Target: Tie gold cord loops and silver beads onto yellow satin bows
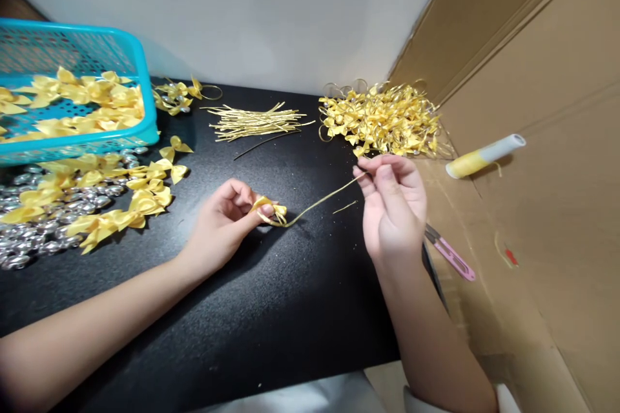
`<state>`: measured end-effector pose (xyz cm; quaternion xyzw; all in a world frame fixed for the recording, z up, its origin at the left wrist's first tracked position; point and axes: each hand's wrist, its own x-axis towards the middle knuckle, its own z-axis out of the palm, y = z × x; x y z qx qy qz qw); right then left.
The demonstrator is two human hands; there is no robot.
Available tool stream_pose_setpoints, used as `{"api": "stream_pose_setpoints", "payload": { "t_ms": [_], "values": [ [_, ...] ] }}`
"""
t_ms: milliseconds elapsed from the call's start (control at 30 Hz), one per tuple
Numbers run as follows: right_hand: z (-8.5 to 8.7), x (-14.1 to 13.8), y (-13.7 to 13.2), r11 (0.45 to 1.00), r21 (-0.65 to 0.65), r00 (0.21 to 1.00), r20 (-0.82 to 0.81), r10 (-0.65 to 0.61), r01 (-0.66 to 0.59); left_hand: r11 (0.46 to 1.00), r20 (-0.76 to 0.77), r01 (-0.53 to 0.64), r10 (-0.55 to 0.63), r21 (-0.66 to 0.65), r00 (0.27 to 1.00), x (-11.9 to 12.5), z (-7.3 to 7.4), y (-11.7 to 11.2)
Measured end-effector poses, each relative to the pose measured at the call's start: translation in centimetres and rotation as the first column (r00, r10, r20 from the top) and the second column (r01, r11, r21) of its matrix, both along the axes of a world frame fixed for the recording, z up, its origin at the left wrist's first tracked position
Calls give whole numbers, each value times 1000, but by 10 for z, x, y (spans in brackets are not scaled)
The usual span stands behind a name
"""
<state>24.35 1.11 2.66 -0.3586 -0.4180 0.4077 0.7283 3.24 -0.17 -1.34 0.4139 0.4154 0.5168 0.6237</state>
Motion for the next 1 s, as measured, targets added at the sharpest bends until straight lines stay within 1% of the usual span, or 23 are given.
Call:
{"api": "stream_pose_setpoints", "payload": {
  "t_ms": [67, 100, 133, 200, 267, 300, 367, 467, 633, 733, 900, 1000],
  "values": [
    [-4, -6, -2, 992, -40, 992, 33, 121, -120, 996, -5, 73, -73, 41, 997, -1, 1, -3],
    [-7, -11, -4, 979, -80, 979, 61, 193, -188, 992, -9, 111, -111, 64, 994, -2, 1, -5],
    [-11, -17, -7, 959, -132, 961, 93, 262, -249, 985, -15, 149, -148, 92, 989, -3, 1, -7],
    [-18, -29, -13, 893, -250, 897, 146, 417, -375, 966, -27, 211, -209, 150, 977, -5, 2, -9],
    [-22, -38, -19, 847, -297, 846, 181, 502, -440, 951, -29, 250, -249, 183, 968, -5, 2, -11],
    [-23, -42, -21, 839, -297, 831, 193, 521, -457, 948, -28, 258, -258, 187, 966, -5, 3, -11],
    [-22, -44, -24, 844, -275, 826, 215, 522, -461, 950, -23, 257, -257, 176, 966, -5, 3, -11],
    [-20, -42, -25, 867, -246, 835, 254, 488, -432, 959, -11, 240, -241, 149, 970, -4, 3, -10],
    [-21, -40, -25, 894, -243, 828, 345, 443, -376, 973, -37, 199, -196, 117, 980, -3, 4, -9],
    [-21, -41, -25, 892, -253, 827, 344, 444, -374, 973, -35, 208, -206, 103, 978, -3, 6, -10],
    [-20, -40, -23, 892, -293, 836, 338, 433, -344, 981, -39, 176, -173, 83, 984, -2, 6, -10],
    [-21, -40, -22, 889, -306, 834, 339, 435, -340, 980, -41, 176, -173, 88, 984, -2, 5, -9]
  ]
}}
